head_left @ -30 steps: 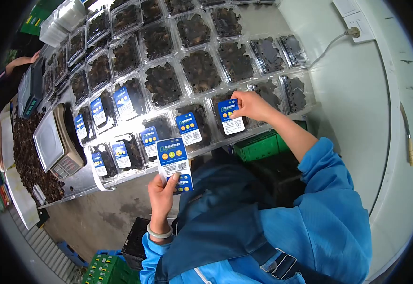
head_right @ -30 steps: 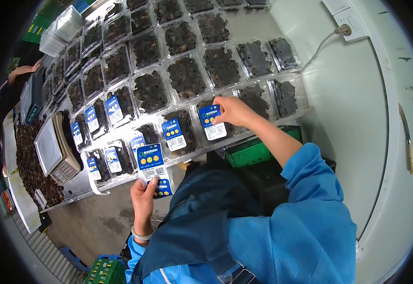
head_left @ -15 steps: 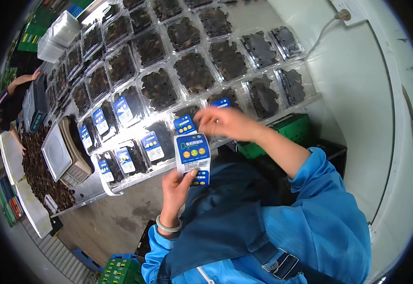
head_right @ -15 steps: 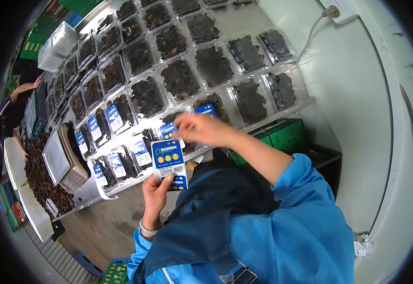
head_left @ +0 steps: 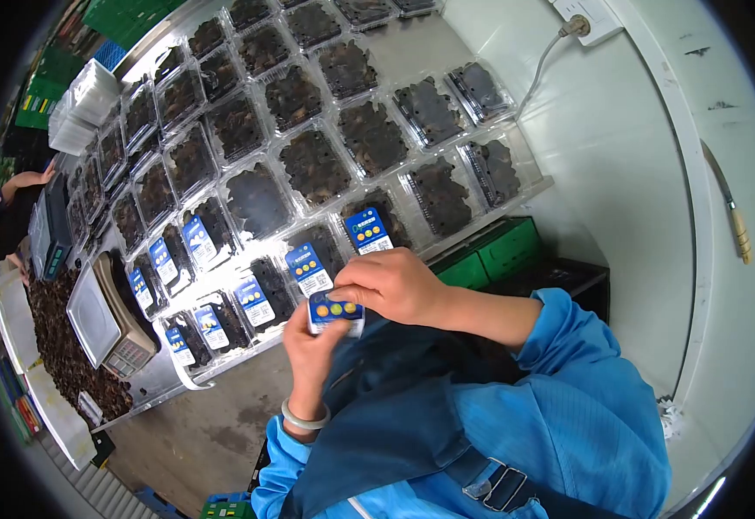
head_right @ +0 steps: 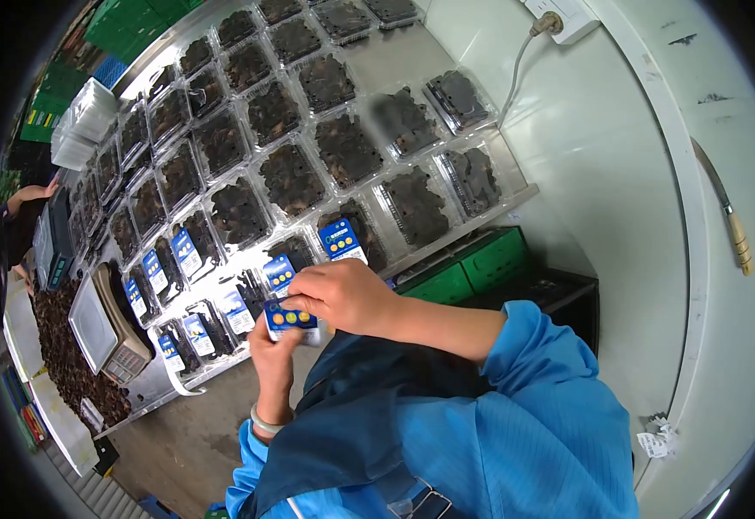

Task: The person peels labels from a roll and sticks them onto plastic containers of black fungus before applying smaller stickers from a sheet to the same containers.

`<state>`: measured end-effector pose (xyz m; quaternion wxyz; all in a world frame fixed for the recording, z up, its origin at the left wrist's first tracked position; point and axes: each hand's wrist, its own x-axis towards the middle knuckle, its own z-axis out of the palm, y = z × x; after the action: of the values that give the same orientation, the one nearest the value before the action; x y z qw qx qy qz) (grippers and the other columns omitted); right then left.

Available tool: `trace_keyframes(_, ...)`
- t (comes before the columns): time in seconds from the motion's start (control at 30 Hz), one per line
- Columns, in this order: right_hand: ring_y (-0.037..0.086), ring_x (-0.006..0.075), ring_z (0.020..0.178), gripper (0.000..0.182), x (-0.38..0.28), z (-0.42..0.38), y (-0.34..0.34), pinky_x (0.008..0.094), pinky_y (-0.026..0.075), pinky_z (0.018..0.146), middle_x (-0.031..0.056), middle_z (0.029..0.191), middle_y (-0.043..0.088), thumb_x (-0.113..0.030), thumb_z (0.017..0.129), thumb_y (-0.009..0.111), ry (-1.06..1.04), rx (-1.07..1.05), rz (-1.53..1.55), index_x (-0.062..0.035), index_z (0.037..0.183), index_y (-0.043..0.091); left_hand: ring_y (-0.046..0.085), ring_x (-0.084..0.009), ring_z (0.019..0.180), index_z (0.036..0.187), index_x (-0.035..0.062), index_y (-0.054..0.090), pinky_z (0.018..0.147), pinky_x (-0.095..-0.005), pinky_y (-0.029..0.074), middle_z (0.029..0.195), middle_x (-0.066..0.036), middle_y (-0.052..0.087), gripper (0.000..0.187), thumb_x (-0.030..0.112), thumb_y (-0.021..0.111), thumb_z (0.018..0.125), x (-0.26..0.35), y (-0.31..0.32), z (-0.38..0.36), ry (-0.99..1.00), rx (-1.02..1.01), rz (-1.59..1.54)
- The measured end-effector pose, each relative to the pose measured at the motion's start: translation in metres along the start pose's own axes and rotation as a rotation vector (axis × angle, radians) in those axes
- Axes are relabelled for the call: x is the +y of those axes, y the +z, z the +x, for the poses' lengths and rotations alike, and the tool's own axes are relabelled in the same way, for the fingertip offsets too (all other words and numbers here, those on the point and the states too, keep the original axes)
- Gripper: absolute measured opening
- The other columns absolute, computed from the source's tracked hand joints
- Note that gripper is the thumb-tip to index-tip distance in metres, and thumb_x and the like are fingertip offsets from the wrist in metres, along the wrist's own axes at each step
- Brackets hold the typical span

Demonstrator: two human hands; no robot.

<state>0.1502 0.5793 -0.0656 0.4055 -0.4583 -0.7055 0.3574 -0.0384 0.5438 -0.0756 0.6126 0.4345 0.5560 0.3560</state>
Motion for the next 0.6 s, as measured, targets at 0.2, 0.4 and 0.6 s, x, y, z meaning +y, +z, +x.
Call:
trace_keyframes(0.2, 0.065, 0.0099, 0.078, 0.017, 0.070, 0.041, -0.141, 0.0286, 0.051, 0.066, 0.0043, 0.086, 0.070, -0.013, 0.082, 0.073, 0.490, 0.317, 0.158, -0.0034, 0.093, 0.065, 0.059, -0.0052, 0.071, 0.105, -0.0001, 0.070, 0.065, -0.0237, 0.049, 0.080, -0.002, 0.070, 0.022, 0.015, 0.069, 0.090, -0.011, -0.010, 0.004, -0.209, -0.303, 0.240)
trace_keyframes(0.4, 0.062, 0.0358, 0.090, 0.046, 0.170, -0.005, -0.162, 0.0445, 0.047, 0.077, 0.0177, 0.091, 0.065, -0.033, 0.067, 0.082, 0.387, -0.517, -0.510, -0.0076, 0.100, 0.064, 0.060, -0.0044, 0.069, 0.102, -0.0016, 0.069, 0.061, -0.0208, 0.049, 0.083, -0.002, 0.070, 0.021, 0.016, 0.068, 0.092, -0.008, -0.005, 0.011, -0.254, -0.123, 0.094)
trace_keyframes(0.6, 0.064, 0.0350, 0.088, 0.047, 0.185, -0.006, -0.145, 0.0450, 0.049, 0.075, 0.0147, 0.090, 0.067, -0.032, 0.066, 0.082, 0.508, -0.539, -0.548, -0.0085, 0.103, 0.064, 0.061, -0.0047, 0.067, 0.102, -0.0018, 0.068, 0.059, -0.0205, 0.049, 0.083, -0.003, 0.070, 0.021, 0.017, 0.068, 0.092, -0.003, 0.007, 0.013, -0.264, -0.134, 0.101)
